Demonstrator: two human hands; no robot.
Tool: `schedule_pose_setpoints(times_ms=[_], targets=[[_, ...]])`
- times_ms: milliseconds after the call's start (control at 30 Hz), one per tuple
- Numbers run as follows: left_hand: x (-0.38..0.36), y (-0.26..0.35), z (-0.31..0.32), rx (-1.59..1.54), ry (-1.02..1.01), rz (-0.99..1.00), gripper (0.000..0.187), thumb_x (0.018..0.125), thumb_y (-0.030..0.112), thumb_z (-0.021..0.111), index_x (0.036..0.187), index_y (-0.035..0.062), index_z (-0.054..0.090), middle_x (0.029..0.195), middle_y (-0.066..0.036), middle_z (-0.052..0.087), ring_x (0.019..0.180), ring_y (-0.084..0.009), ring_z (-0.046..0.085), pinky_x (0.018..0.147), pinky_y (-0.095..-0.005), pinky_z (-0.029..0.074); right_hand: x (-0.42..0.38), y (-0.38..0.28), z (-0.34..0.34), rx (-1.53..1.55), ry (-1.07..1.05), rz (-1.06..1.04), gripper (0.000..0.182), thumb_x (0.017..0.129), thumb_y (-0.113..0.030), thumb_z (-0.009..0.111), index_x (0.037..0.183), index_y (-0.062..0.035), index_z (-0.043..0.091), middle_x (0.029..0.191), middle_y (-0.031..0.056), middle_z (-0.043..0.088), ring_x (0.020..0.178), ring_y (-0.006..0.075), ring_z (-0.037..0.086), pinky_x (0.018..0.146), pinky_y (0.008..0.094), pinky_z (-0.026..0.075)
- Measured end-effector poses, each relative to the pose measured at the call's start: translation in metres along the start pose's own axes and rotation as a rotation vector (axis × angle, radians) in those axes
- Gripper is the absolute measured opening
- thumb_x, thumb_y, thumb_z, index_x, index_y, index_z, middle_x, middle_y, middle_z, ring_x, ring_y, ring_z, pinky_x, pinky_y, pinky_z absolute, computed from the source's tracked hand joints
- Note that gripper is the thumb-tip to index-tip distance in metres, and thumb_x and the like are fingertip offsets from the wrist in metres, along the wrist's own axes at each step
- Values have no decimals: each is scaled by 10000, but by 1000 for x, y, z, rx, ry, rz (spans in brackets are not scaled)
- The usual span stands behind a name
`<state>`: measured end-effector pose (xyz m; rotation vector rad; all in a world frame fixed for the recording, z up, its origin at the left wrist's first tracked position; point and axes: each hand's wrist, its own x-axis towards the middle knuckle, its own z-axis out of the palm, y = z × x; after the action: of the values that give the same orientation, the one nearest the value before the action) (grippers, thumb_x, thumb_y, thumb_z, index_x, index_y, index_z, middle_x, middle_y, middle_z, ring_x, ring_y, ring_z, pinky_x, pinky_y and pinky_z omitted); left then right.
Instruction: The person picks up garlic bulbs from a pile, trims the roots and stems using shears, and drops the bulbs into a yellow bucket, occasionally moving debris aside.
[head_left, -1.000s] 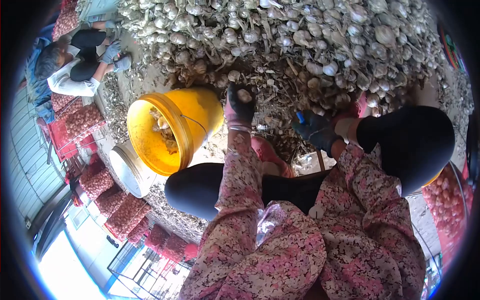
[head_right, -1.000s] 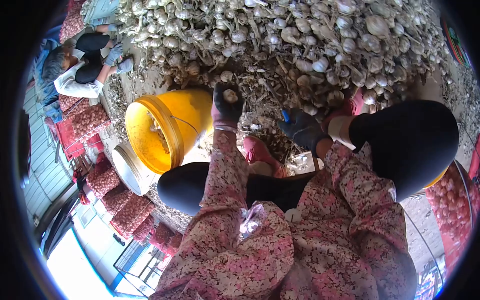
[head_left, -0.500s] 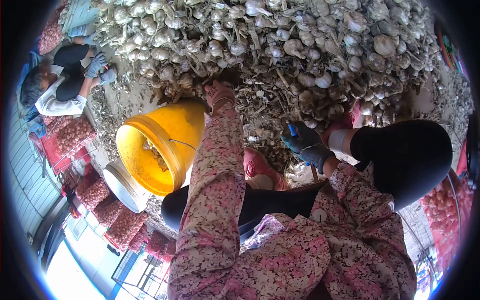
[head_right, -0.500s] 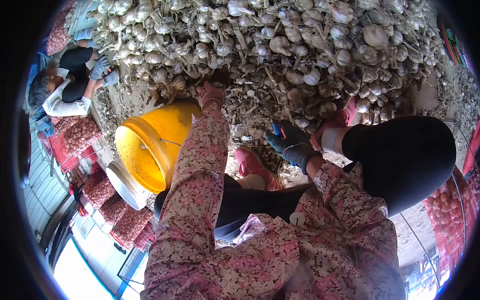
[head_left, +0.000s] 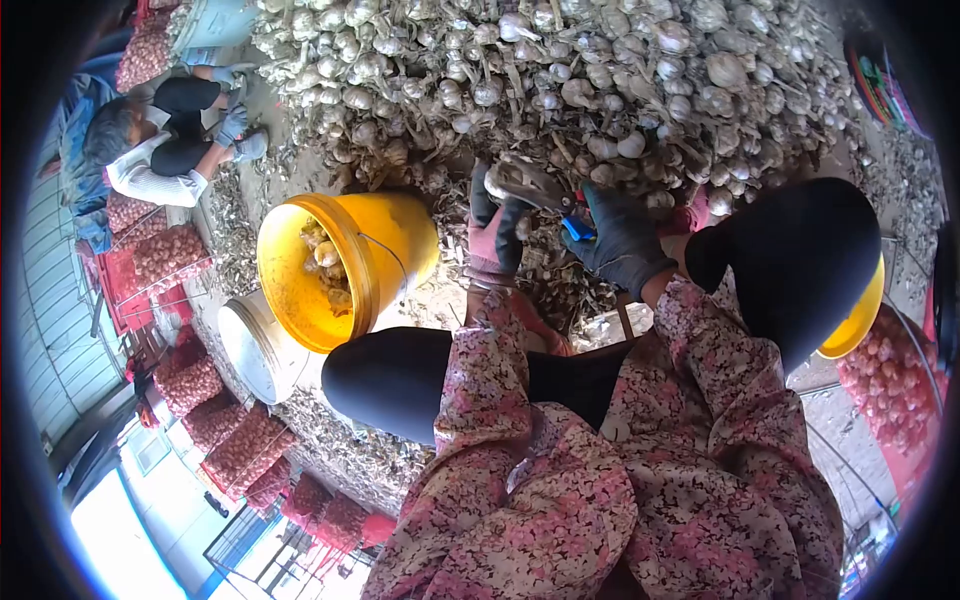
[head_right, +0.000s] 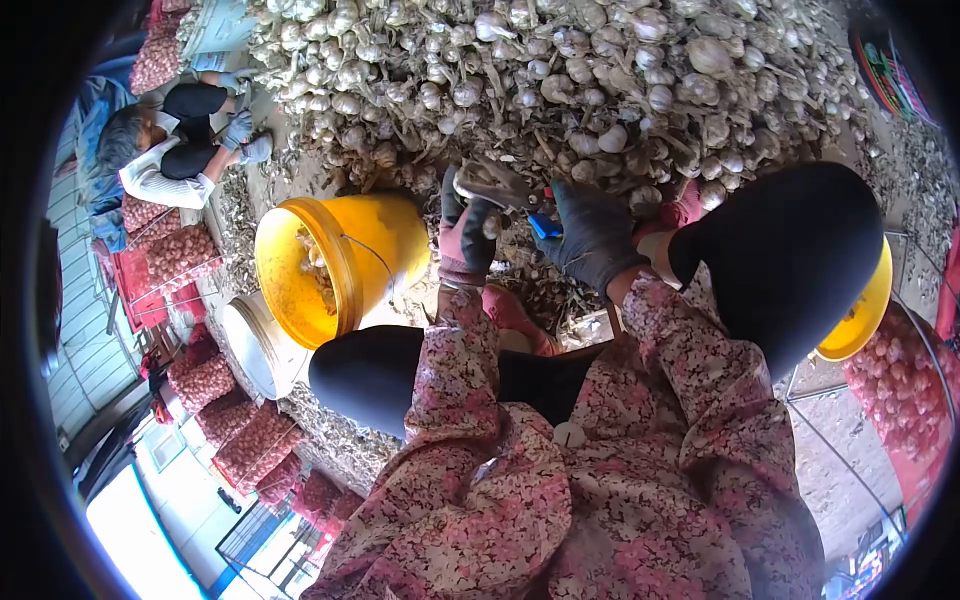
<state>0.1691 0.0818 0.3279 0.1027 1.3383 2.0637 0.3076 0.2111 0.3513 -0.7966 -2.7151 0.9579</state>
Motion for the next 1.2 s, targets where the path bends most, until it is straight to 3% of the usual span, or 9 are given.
schedule_pose_setpoints(times_ms=[267, 400, 500, 600, 733, 1000, 1033, 1133, 1200], targets=[[-22, -2, 5, 443, 2, -4, 642, 767, -101, 623, 1349, 67, 409, 1136, -77, 584, 971, -166, 603, 828, -265, 512, -34, 0, -4, -121, 36, -49, 495, 724, -344, 708, 1081, -41, 547, 865, 139, 623, 811, 328, 611, 729, 436, 462], [-36, -3, 10, 1000, 33, 365, 597, 716, -64, 683, 1261, 29, 459, 1179, -98, 553, 1053, -181, 563, 890, -294, 486, -43, 3, -4, 9, -246, 60, 485, 728, -312, 708, 1100, -51, 541, 936, 163, 635, 888, 336, 618, 768, 437, 468], [-36, 0, 5, 644, -16, 138, 641, 710, 8, 737, 1277, -2, 437, 1156, -128, 556, 1063, -210, 568, 918, -298, 465, -43, 3, -3, -4, -356, 124, 459, 737, -295, 708, 1092, -57, 539, 970, 174, 634, 933, 338, 616, 793, 435, 472], [-35, 8, -1, 814, 21, -112, 604, 718, -4, 718, 1265, -11, 463, 1143, -138, 589, 1064, -197, 575, 922, -305, 467, -49, 6, 6, 118, -243, 41, 450, 751, -335, 695, 1063, -51, 538, 960, 181, 634, 922, 350, 618, 791, 434, 478], [-32, -5, -9, 1137, -55, 60, 615, 704, 107, 734, 1255, 0, 486, 1127, -181, 603, 1046, -269, 599, 900, -350, 472, -55, -1, 6, 89, -357, 136, 468, 752, -382, 685, 1042, -48, 534, 968, 191, 632, 923, 353, 618, 791, 434, 481], [-44, 1, -10, 915, -24, 91, 446, 768, 3, 678, 1192, -26, 540, 1047, -111, 657, 938, -175, 636, 844, -290, 499, -30, 19, 19, -76, -397, 65, 248, 802, -247, 628, 940, -44, 588, 817, 188, 639, 790, 378, 631, 694, 462, 483], [-40, -14, -20, 592, -41, 95, 416, 797, 0, 667, 1193, -20, 543, 1025, -97, 662, 898, -169, 643, 805, -286, 512, -27, 24, 23, -94, -429, 125, 320, 786, -310, 637, 959, -42, 602, 865, 193, 647, 827, 365, 636, 727, 455, 487], [-44, 7, -21, 463, -68, 60, 397, 814, -9, 654, 1196, -5, 546, 1010, -90, 662, 869, -166, 648, 758, -272, 520, -32, 30, 34, -50, -434, 256, 402, 782, -397, 639, 958, -37, 629, 899, 198, 657, 868, 352, 642, 755, 443, 491], [-52, 44, -18, -46, -147, -1, 313, 861, 30, 607, 1170, 39, 557, 866, -36, 638, 690, -118, 588, 560, -212, 453, -37, 43, 60, 9, -401, 308, 415, 792, -422, 633, 939, -34, 641, 886, 199, 659, 871, 353, 643, 751, 438, 492]])
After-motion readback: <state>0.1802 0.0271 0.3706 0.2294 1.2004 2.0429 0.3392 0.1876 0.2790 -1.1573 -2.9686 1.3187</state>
